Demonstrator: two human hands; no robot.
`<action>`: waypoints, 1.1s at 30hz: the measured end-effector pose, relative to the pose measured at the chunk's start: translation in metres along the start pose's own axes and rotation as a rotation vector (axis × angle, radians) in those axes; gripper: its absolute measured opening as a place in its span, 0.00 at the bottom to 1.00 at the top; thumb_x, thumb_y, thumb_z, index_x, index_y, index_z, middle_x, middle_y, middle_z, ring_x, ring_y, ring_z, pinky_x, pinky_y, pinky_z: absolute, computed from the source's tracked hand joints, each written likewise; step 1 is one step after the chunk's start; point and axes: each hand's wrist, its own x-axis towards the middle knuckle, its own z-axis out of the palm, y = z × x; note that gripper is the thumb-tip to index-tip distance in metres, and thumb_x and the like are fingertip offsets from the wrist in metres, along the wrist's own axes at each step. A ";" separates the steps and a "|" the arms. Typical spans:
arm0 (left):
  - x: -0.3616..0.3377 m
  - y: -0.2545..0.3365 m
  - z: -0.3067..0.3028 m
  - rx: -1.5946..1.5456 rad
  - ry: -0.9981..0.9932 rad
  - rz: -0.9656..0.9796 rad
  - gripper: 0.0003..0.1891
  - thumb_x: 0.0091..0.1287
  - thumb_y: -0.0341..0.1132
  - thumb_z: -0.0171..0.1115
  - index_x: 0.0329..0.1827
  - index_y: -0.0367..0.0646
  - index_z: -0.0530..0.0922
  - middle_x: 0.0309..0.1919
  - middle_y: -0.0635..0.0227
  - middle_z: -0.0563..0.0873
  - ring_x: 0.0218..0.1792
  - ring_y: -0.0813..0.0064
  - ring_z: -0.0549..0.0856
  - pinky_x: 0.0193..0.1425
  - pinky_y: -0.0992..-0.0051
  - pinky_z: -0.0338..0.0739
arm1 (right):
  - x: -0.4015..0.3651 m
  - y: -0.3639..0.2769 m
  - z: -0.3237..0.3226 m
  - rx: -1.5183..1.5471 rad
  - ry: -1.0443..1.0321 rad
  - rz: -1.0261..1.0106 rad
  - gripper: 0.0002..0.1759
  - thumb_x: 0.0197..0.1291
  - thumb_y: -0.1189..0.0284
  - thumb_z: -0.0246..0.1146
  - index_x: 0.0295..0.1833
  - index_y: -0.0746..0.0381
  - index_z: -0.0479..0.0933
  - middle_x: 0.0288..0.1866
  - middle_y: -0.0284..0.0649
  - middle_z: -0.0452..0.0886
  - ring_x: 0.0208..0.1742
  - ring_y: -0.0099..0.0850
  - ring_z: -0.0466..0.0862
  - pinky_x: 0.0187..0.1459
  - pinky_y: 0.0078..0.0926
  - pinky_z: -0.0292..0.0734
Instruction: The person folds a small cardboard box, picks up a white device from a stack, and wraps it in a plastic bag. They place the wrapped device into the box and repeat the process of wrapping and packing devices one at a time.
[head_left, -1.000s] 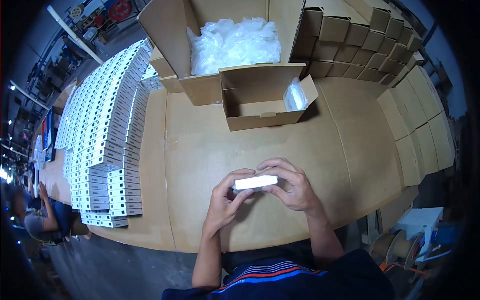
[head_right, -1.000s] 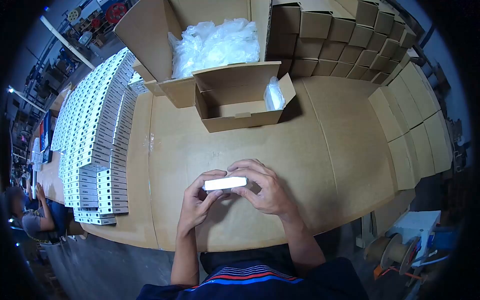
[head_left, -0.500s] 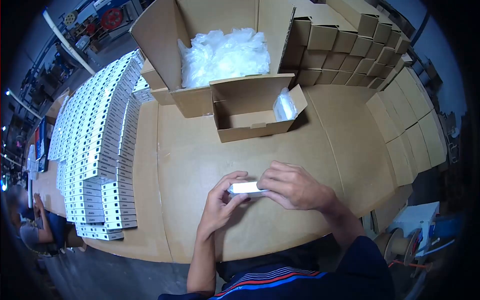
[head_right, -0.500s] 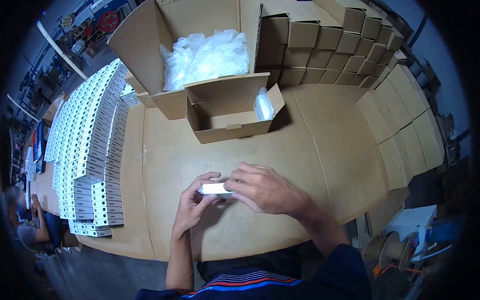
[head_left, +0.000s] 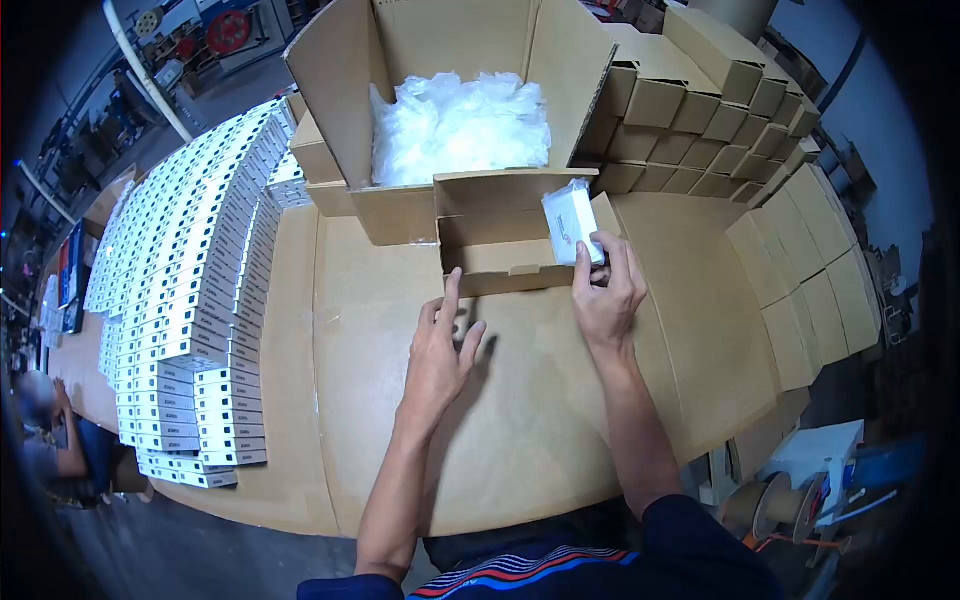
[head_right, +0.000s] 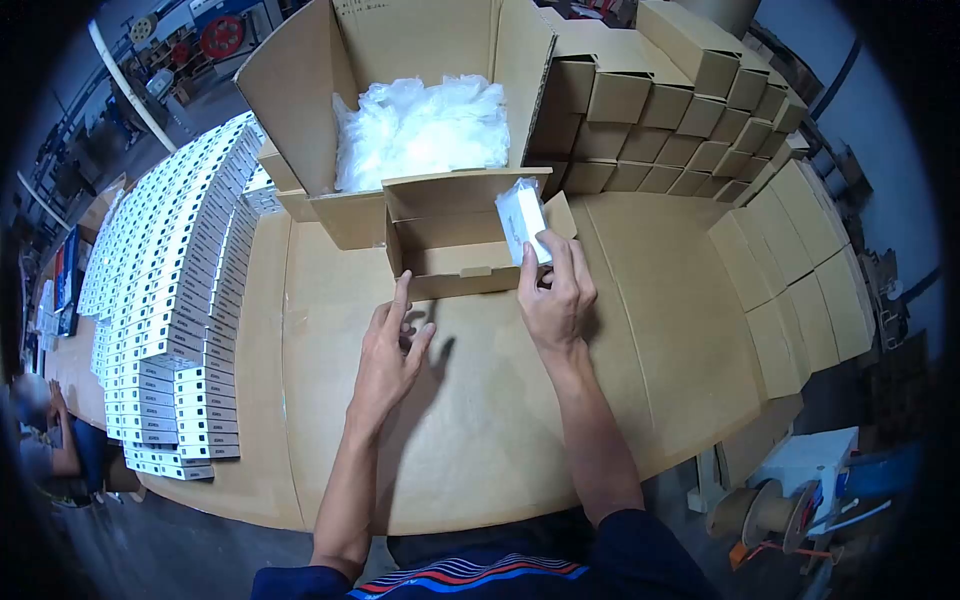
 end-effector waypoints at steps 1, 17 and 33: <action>0.000 -0.001 0.000 0.010 0.006 0.008 0.38 0.75 0.35 0.68 0.87 0.57 0.61 0.53 0.54 0.84 0.43 0.67 0.85 0.53 0.66 0.84 | -0.001 0.002 0.002 -0.028 -0.013 0.006 0.10 0.62 0.81 0.72 0.48 0.65 0.81 0.41 0.44 0.84 0.33 0.39 0.86 0.29 0.33 0.79; -0.002 -0.007 -0.001 0.097 0.042 0.022 0.39 0.71 0.30 0.68 0.85 0.59 0.64 0.44 0.54 0.86 0.37 0.61 0.87 0.50 0.61 0.85 | -0.018 0.037 0.035 -0.376 -0.112 0.041 0.04 0.60 0.72 0.72 0.40 0.60 0.87 0.46 0.37 0.88 0.51 0.42 0.81 0.54 0.43 0.75; -0.134 -0.021 -0.102 0.119 0.532 0.031 0.37 0.66 0.26 0.69 0.81 0.45 0.68 0.59 0.52 0.83 0.57 0.53 0.85 0.63 0.61 0.82 | -0.063 0.021 0.032 -0.309 -0.200 -0.041 0.44 0.78 0.55 0.55 0.89 0.59 0.45 0.89 0.59 0.45 0.87 0.61 0.50 0.83 0.58 0.50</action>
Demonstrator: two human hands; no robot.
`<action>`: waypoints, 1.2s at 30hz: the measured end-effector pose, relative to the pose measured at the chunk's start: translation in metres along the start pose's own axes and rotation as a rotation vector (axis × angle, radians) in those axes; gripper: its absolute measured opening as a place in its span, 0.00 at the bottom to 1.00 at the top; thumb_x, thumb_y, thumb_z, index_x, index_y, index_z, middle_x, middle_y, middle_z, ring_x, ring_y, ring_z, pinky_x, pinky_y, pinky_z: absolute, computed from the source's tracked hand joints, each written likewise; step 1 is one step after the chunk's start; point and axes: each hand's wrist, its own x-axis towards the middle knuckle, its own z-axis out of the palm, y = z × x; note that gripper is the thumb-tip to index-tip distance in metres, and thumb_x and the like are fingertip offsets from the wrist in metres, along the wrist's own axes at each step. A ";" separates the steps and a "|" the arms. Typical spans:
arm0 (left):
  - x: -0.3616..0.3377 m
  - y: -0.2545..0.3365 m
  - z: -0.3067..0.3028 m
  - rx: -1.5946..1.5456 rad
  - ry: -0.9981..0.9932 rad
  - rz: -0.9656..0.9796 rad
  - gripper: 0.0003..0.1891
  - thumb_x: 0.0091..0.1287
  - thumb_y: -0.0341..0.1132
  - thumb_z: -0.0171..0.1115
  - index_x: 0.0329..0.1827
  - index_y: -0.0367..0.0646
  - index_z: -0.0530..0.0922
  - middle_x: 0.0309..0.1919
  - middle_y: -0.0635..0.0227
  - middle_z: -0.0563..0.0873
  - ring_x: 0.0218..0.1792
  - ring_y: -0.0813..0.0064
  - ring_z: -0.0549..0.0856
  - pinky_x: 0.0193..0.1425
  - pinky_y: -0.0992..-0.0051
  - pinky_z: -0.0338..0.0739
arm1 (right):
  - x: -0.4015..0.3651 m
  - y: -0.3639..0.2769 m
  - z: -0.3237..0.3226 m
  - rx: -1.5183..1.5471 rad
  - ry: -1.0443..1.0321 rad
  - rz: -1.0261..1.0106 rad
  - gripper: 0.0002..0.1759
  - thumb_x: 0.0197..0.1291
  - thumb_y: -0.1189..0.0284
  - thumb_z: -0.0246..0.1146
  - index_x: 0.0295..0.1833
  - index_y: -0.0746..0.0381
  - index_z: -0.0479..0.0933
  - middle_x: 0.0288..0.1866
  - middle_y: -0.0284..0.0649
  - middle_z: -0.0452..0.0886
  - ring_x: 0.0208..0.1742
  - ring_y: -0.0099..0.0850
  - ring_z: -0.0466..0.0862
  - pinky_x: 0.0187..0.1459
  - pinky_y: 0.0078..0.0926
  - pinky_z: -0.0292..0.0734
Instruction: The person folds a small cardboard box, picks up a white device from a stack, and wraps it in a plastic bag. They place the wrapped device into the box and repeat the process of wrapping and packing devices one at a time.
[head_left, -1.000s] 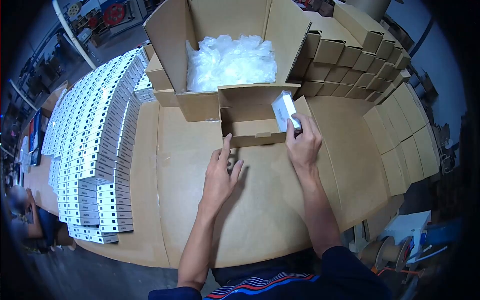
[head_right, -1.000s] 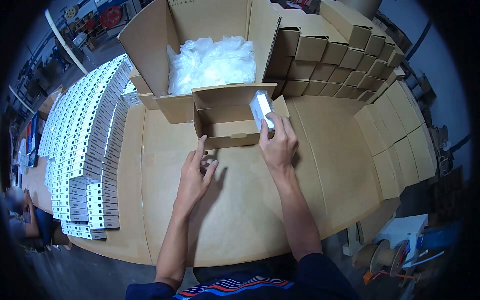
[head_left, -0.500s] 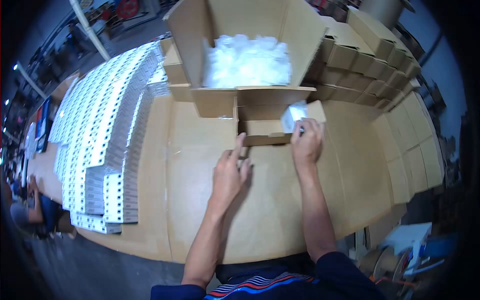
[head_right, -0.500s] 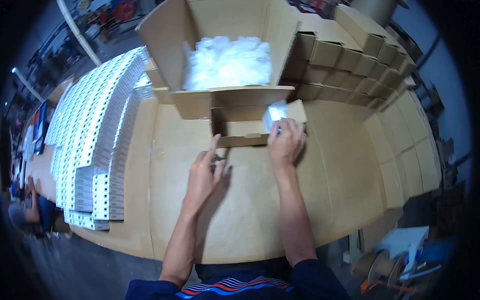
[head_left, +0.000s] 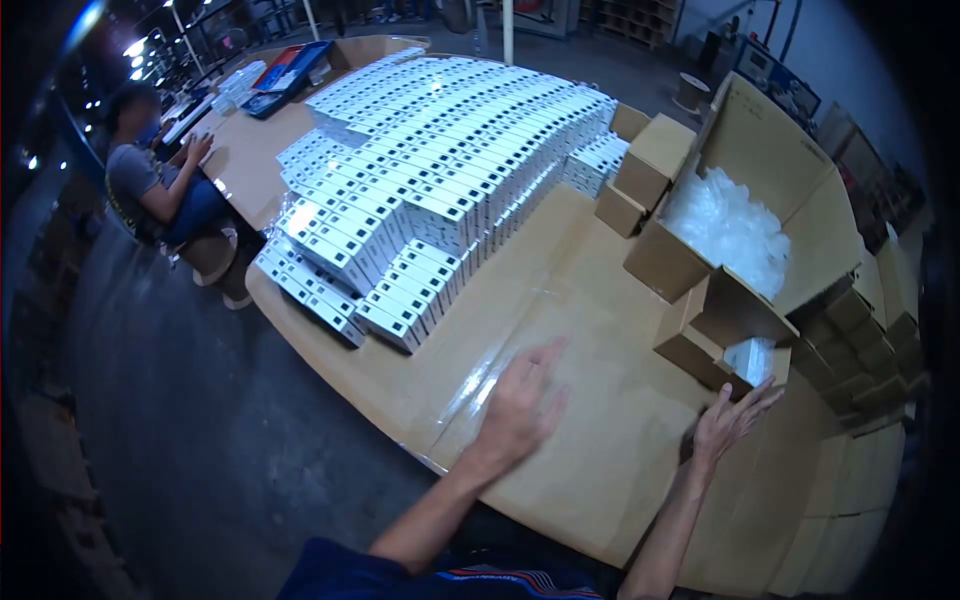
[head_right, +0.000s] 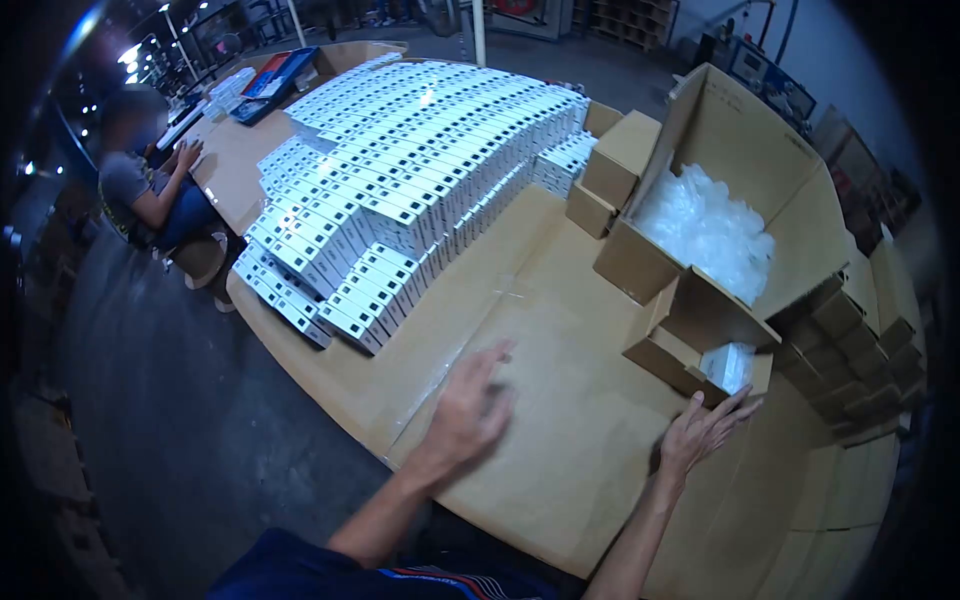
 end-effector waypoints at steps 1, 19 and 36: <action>0.001 -0.008 -0.022 0.075 0.055 -0.040 0.34 0.66 0.25 0.69 0.77 0.43 0.71 0.60 0.52 0.83 0.60 0.53 0.84 0.65 0.61 0.81 | 0.002 -0.019 -0.004 0.086 0.018 -0.036 0.44 0.78 0.55 0.55 0.89 0.60 0.46 0.90 0.59 0.45 0.87 0.61 0.50 0.83 0.58 0.49; 0.113 -0.092 -0.131 0.608 0.132 0.143 0.32 0.65 0.22 0.68 0.74 0.40 0.73 0.65 0.53 0.81 0.66 0.51 0.81 0.71 0.57 0.76 | 0.035 -0.362 0.057 0.546 -0.561 -0.852 0.45 0.59 0.71 0.66 0.83 0.52 0.62 0.87 0.37 0.59 0.86 0.54 0.57 0.79 0.68 0.57; 0.112 -0.092 -0.125 0.745 0.192 0.145 0.16 0.63 0.19 0.65 0.54 0.40 0.81 0.55 0.62 0.87 0.60 0.55 0.82 0.64 0.58 0.78 | 0.039 -0.364 0.060 0.573 -0.584 -0.810 0.38 0.61 0.78 0.61 0.80 0.54 0.70 0.88 0.50 0.56 0.86 0.57 0.57 0.77 0.71 0.59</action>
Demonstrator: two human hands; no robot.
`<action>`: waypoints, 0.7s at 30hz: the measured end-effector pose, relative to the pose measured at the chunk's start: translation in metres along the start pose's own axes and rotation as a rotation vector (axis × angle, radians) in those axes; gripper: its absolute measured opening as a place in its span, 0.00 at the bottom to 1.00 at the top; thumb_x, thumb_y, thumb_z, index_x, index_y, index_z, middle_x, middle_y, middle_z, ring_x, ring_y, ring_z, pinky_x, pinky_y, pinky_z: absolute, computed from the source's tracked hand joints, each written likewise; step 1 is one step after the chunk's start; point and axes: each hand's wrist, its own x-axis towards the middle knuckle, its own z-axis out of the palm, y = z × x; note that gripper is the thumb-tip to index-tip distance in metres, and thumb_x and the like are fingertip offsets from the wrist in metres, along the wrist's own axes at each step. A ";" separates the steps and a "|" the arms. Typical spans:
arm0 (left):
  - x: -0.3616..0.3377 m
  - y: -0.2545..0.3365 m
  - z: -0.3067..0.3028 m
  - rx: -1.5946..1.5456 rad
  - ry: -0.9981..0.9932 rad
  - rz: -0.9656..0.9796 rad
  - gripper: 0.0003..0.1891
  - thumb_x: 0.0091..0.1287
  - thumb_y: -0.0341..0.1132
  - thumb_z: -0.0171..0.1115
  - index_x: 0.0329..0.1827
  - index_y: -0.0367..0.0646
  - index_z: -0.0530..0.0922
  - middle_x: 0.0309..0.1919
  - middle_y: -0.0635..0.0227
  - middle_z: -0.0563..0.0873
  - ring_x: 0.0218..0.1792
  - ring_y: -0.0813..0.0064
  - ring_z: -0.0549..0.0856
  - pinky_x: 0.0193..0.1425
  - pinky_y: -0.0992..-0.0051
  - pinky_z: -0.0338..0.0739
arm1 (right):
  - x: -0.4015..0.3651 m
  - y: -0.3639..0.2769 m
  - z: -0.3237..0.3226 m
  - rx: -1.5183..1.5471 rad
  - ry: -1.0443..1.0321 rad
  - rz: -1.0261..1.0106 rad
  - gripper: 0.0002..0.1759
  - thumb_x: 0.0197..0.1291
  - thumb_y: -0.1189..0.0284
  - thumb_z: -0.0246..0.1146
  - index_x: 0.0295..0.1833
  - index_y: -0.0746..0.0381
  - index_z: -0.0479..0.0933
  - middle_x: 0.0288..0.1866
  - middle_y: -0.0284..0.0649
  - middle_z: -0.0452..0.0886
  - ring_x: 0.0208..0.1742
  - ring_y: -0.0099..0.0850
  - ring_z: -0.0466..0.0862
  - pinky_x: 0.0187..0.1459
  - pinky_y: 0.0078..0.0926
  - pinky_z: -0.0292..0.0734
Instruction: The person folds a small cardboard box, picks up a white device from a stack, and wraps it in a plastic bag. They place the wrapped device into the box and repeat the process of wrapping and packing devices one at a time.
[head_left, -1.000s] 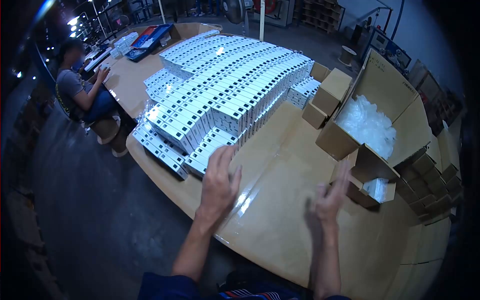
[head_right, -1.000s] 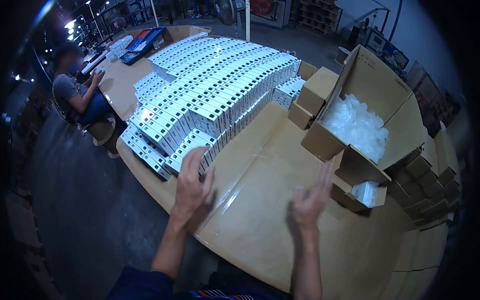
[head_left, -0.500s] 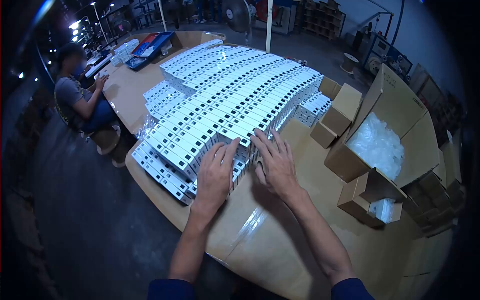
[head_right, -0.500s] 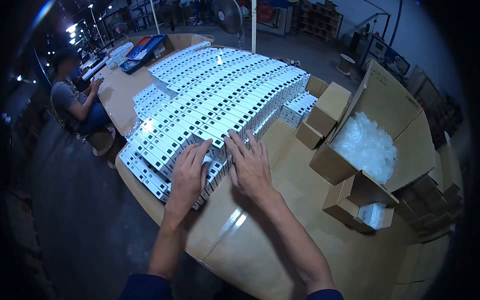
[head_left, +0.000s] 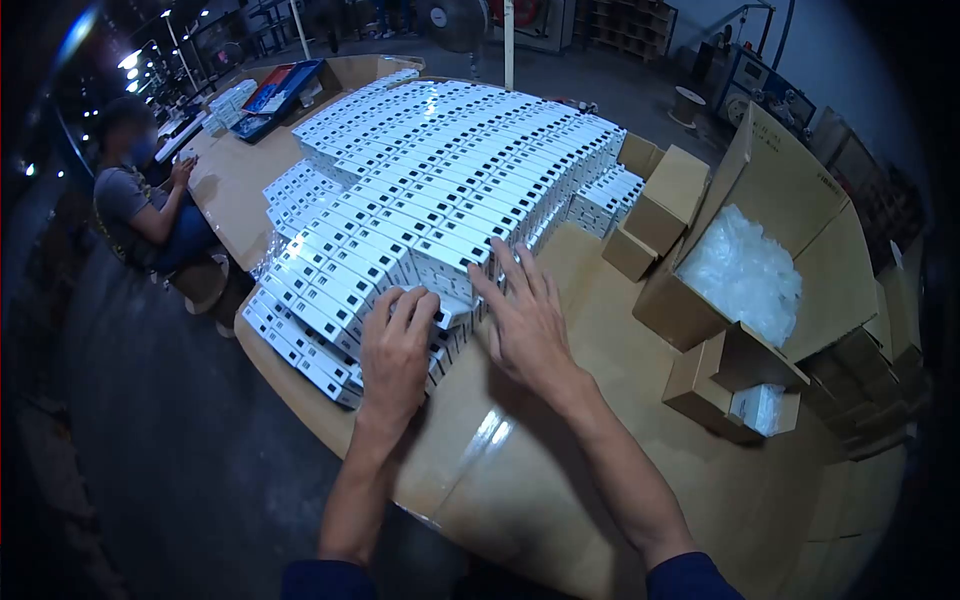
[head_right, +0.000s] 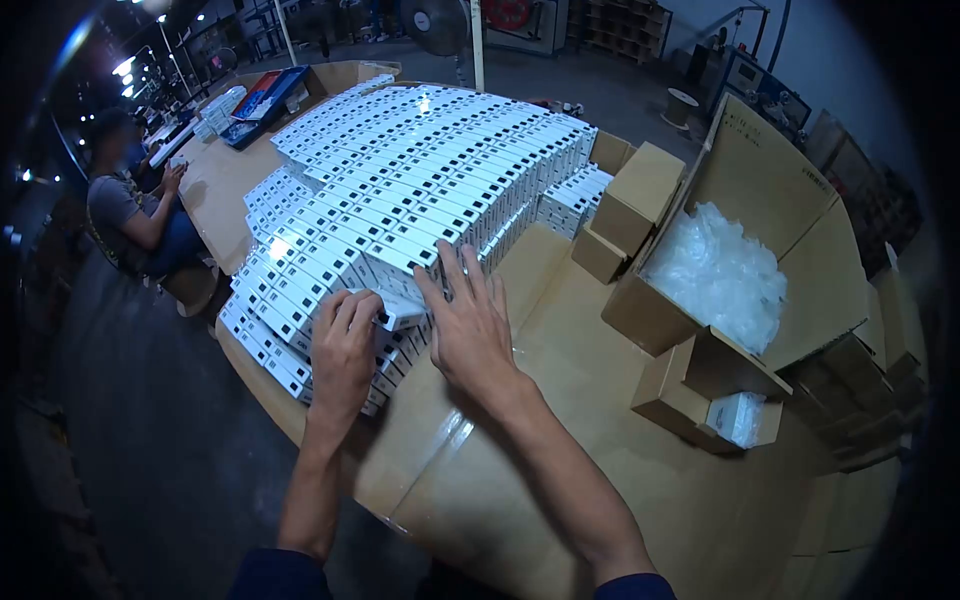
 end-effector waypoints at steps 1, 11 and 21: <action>-0.001 0.005 -0.006 0.041 0.005 0.007 0.18 0.61 0.20 0.68 0.54 0.42 0.82 0.54 0.64 0.87 0.59 0.57 0.83 0.65 0.59 0.76 | -0.002 -0.001 0.000 0.013 -0.009 0.016 0.40 0.60 0.78 0.61 0.81 0.53 0.68 0.88 0.51 0.56 0.86 0.58 0.57 0.77 0.71 0.58; -0.048 0.097 -0.016 -0.332 0.112 0.174 0.14 0.62 0.25 0.67 0.51 0.42 0.88 0.50 0.58 0.82 0.55 0.51 0.83 0.71 0.43 0.76 | -0.123 0.022 -0.119 1.178 -0.308 0.563 0.39 0.77 0.65 0.63 0.87 0.56 0.54 0.66 0.50 0.78 0.60 0.34 0.82 0.61 0.32 0.79; 0.041 0.254 0.033 -0.960 -0.156 0.501 0.19 0.54 0.31 0.84 0.44 0.39 0.82 0.49 0.57 0.83 0.46 0.58 0.87 0.50 0.64 0.86 | -0.241 0.106 -0.203 1.301 0.219 0.727 0.13 0.82 0.74 0.56 0.60 0.66 0.83 0.51 0.32 0.85 0.53 0.18 0.80 0.54 0.22 0.79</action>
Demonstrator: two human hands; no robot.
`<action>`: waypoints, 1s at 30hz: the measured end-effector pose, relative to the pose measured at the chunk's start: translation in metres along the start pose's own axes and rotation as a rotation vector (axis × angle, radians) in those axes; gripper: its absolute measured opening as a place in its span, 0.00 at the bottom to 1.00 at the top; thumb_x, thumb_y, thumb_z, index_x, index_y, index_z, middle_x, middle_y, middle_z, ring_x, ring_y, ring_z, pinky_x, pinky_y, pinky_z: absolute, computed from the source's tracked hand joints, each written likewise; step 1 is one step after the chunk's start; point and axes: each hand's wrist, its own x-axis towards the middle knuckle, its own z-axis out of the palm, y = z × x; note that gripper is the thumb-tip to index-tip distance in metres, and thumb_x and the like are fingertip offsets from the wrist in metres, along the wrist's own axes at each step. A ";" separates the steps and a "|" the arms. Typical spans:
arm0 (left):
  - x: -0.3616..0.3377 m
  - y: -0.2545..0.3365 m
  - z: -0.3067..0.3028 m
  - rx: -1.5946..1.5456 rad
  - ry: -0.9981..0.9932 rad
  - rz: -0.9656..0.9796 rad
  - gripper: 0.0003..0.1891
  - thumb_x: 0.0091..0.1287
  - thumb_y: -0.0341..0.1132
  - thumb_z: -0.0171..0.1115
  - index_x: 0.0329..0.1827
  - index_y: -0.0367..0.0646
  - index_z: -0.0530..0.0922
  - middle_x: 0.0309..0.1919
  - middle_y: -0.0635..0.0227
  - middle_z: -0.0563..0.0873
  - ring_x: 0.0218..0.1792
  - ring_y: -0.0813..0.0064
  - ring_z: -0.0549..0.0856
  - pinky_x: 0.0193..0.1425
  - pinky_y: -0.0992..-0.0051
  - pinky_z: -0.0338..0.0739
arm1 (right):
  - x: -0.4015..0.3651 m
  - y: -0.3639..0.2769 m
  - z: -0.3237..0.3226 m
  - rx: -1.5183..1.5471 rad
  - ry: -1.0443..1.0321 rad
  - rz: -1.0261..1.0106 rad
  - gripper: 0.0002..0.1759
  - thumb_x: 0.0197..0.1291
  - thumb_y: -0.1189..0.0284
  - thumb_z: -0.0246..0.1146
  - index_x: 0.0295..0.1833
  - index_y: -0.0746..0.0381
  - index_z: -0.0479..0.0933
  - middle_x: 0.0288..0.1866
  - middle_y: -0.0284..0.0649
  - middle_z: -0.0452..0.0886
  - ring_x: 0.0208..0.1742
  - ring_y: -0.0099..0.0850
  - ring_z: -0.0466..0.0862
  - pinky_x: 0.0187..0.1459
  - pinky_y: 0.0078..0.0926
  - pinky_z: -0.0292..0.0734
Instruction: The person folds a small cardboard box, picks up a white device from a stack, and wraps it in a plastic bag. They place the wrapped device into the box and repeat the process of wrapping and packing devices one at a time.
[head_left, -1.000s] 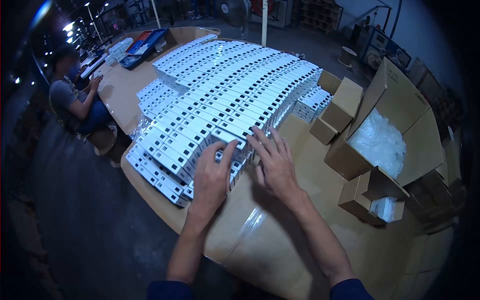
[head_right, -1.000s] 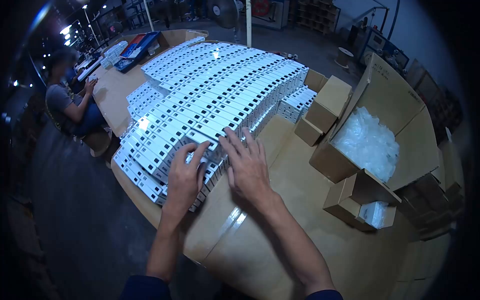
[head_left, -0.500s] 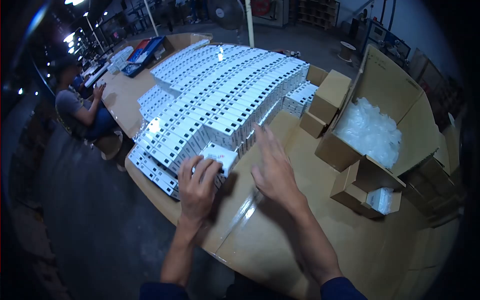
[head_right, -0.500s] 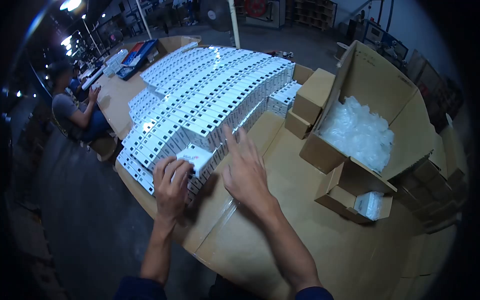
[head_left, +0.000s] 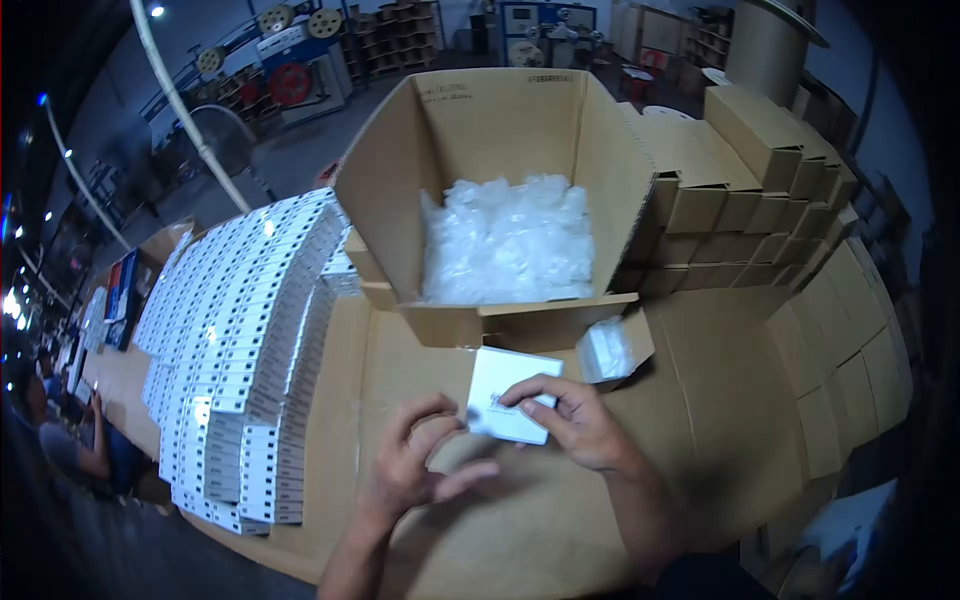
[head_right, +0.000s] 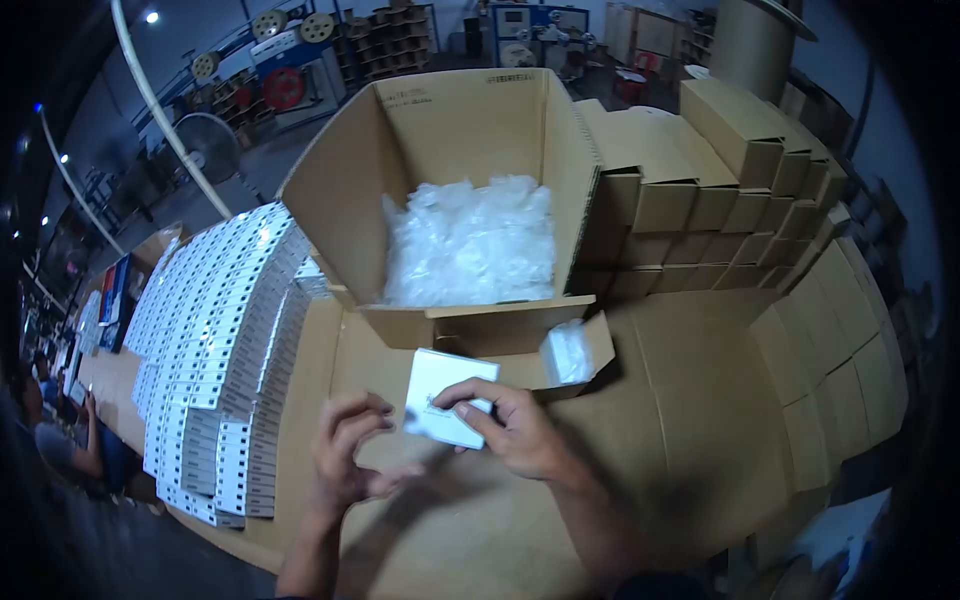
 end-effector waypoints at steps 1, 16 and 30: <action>0.023 -0.011 0.006 0.052 -0.018 -0.008 0.18 0.56 0.30 0.82 0.44 0.37 0.82 0.45 0.58 0.84 0.44 0.60 0.87 0.48 0.66 0.85 | 0.000 -0.011 -0.009 -0.041 0.096 -0.004 0.11 0.79 0.76 0.58 0.59 0.62 0.84 0.47 0.38 0.86 0.51 0.27 0.84 0.52 0.31 0.81; 0.235 -0.231 0.117 0.303 -0.010 -0.140 0.11 0.70 0.31 0.70 0.48 0.33 0.81 0.40 0.50 0.89 0.41 0.50 0.89 0.49 0.61 0.83 | 0.063 -0.104 -0.056 -0.956 0.563 -0.598 0.11 0.61 0.85 0.69 0.47 0.61 0.86 0.41 0.45 0.74 0.39 0.39 0.81 0.41 0.34 0.77; 0.226 -0.204 0.092 -0.352 0.461 -0.316 0.09 0.81 0.34 0.59 0.50 0.37 0.73 0.29 0.72 0.78 0.31 0.82 0.74 0.38 0.74 0.72 | 0.201 -0.119 -0.073 -1.085 0.793 -0.748 0.32 0.53 0.60 0.83 0.55 0.74 0.85 0.52 0.58 0.81 0.51 0.53 0.86 0.58 0.47 0.81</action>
